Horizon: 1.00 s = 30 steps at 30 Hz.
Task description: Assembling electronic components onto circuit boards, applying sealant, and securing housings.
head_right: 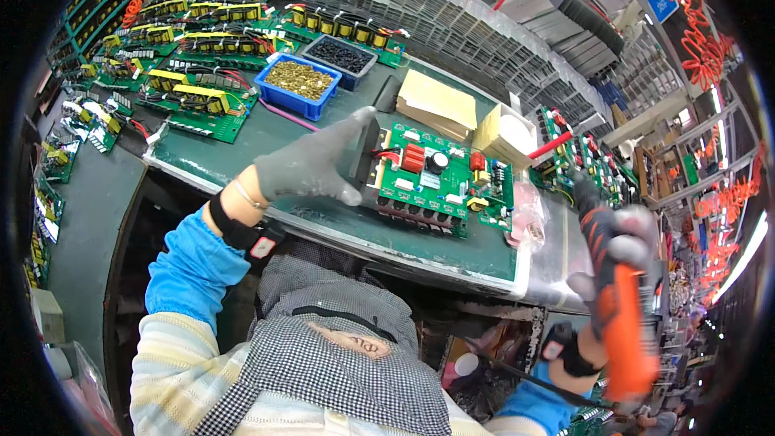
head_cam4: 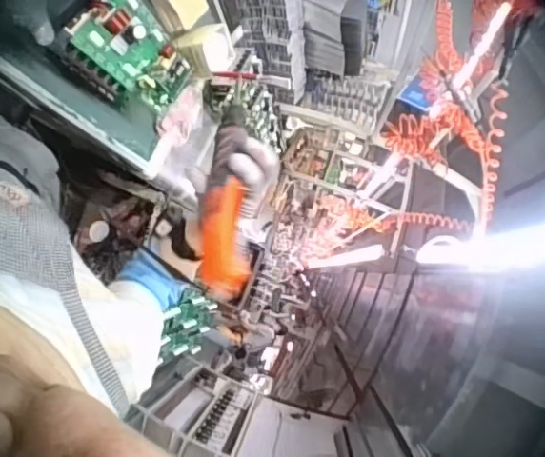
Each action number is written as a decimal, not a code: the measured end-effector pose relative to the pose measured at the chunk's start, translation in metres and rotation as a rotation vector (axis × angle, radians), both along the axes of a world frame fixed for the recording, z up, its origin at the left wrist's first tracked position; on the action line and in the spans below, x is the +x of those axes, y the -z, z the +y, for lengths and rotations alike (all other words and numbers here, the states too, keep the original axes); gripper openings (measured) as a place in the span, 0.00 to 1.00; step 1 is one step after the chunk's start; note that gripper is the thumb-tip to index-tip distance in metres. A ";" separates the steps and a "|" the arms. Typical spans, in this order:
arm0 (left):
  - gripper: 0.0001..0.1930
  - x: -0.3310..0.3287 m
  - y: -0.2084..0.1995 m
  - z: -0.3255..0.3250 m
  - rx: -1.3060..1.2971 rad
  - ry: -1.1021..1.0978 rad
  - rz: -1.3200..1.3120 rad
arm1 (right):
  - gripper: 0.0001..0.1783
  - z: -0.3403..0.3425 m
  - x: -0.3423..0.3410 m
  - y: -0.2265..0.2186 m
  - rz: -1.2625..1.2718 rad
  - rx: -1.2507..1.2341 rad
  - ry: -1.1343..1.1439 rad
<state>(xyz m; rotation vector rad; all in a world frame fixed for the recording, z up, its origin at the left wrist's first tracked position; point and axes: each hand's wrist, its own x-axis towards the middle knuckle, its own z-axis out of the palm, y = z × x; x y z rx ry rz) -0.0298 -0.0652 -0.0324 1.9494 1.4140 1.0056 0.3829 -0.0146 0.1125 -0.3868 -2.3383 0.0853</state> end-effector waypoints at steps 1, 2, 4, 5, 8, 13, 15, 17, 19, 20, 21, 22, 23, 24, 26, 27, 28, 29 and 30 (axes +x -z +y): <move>0.60 -0.001 -0.001 -0.009 -0.071 -0.043 -0.024 | 0.27 -0.022 0.003 0.000 -0.159 0.051 0.231; 0.57 -0.003 0.011 -0.014 -0.023 -0.098 -0.040 | 0.21 -0.025 0.012 0.017 -0.191 0.076 0.305; 0.54 -0.001 0.020 -0.020 -0.082 -0.116 -0.115 | 0.17 -0.017 0.074 0.057 -0.055 -0.501 0.629; 0.50 0.001 0.022 -0.023 -0.147 -0.158 -0.179 | 0.16 -0.016 0.078 0.059 -0.494 0.157 0.576; 0.40 0.006 0.032 -0.035 -0.251 -0.146 -0.222 | 0.15 0.009 0.146 0.107 -0.722 0.096 0.687; 0.33 0.014 0.048 -0.052 -0.194 -0.136 -0.256 | 0.14 0.037 0.218 0.163 -0.728 0.067 0.754; 0.33 0.018 0.051 -0.050 -0.169 -0.166 -0.244 | 0.15 0.050 0.248 0.195 -0.358 -0.046 0.884; 0.32 0.017 0.062 -0.054 -0.141 -0.210 -0.279 | 0.19 0.052 0.206 0.168 0.090 -0.659 1.055; 0.32 0.017 0.064 -0.055 -0.113 -0.204 -0.304 | 0.20 0.040 0.201 0.154 -0.552 -0.195 0.991; 0.32 0.016 0.065 -0.057 -0.079 -0.228 -0.283 | 0.20 0.037 0.187 0.151 -0.501 -0.070 0.891; 0.32 0.016 0.064 -0.055 -0.041 -0.239 -0.256 | 0.20 0.030 0.163 0.144 -0.411 -0.259 0.874; 0.32 0.015 0.062 -0.053 -0.047 -0.203 -0.241 | 0.20 0.024 0.138 0.141 -0.313 -0.443 0.853; 0.33 0.015 0.060 -0.051 -0.108 -0.188 -0.289 | 0.20 0.016 0.120 0.151 -0.231 -0.618 0.799; 0.34 0.014 0.056 -0.049 -0.169 -0.175 -0.335 | 0.19 0.009 0.097 0.160 -0.140 -0.782 0.736; 0.35 0.011 0.053 -0.048 -0.201 -0.133 -0.367 | 0.20 -0.003 0.040 0.161 -0.265 -0.804 0.431; 0.35 0.009 0.053 -0.047 -0.228 -0.123 -0.420 | 0.21 -0.006 0.017 0.166 -0.241 -0.769 0.376; 0.36 0.008 0.054 -0.047 -0.238 -0.109 -0.449 | 0.22 -0.001 0.007 0.179 -0.256 -0.775 0.415; 0.36 0.007 0.055 -0.049 -0.252 -0.070 -0.427 | 0.23 0.005 -0.002 0.188 -0.214 -0.720 0.415; 0.35 0.006 0.055 -0.049 -0.273 -0.088 -0.451 | 0.23 0.010 -0.014 0.183 -0.192 -0.738 0.390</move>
